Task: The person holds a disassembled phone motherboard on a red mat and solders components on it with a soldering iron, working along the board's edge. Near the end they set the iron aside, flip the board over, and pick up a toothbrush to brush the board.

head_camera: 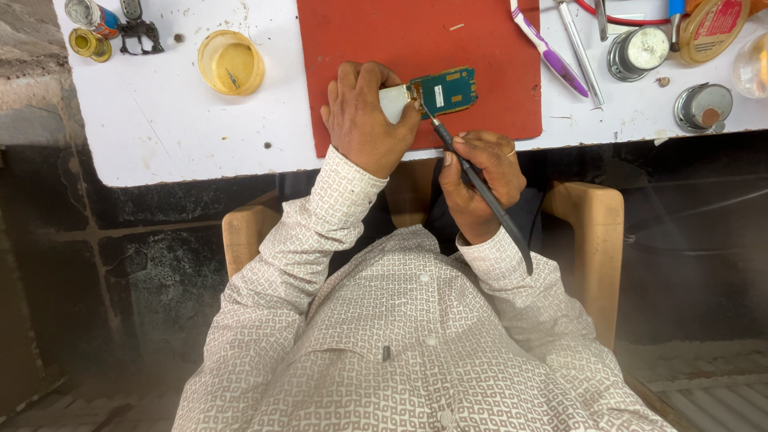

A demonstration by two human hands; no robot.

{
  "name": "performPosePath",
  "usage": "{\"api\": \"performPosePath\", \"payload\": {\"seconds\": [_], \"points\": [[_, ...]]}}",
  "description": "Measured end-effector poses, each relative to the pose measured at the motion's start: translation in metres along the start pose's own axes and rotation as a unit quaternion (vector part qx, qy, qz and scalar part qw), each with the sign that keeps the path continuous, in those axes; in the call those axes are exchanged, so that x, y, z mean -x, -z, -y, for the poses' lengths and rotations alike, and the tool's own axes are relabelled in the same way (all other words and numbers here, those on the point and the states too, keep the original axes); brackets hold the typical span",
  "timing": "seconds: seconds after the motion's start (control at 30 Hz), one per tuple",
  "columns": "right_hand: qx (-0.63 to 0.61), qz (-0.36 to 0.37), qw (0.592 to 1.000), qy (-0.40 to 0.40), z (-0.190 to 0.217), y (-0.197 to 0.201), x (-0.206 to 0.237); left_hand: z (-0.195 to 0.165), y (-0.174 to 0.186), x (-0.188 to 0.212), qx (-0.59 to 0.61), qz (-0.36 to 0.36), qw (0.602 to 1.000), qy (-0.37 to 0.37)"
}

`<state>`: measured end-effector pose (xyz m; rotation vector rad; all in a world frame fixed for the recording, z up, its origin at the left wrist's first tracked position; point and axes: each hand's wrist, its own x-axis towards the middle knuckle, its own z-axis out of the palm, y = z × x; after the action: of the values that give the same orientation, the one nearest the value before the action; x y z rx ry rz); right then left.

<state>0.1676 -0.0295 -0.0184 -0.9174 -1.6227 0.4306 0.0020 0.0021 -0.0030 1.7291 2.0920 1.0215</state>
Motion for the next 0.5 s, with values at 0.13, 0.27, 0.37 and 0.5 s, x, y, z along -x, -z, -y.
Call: {"api": "performPosePath", "payload": {"seconds": [0.13, 0.27, 0.37, 0.5], "points": [[-0.014, -0.006, 1.0, -0.017, 0.0017, -0.0001, 0.0002, -0.0004, 0.0007, 0.0001, 0.0, 0.01, 1.0, 0.011], [-0.013, -0.005, 1.0, -0.022, 0.0025, 0.0003, 0.0007, -0.0007, 0.0003, 0.0004, 0.001, 0.012, 1.0, 0.013], [-0.01, -0.002, 1.0, -0.018, 0.0016, 0.0001, 0.0007, -0.0004, 0.0001, 0.0, 0.001, 0.009, 1.0, 0.009], [-0.005, -0.007, 1.0, -0.017, 0.0001, -0.0011, 0.0011, 0.0002, -0.0004, 0.0, 0.0, 0.004, 1.0, 0.003]]}}
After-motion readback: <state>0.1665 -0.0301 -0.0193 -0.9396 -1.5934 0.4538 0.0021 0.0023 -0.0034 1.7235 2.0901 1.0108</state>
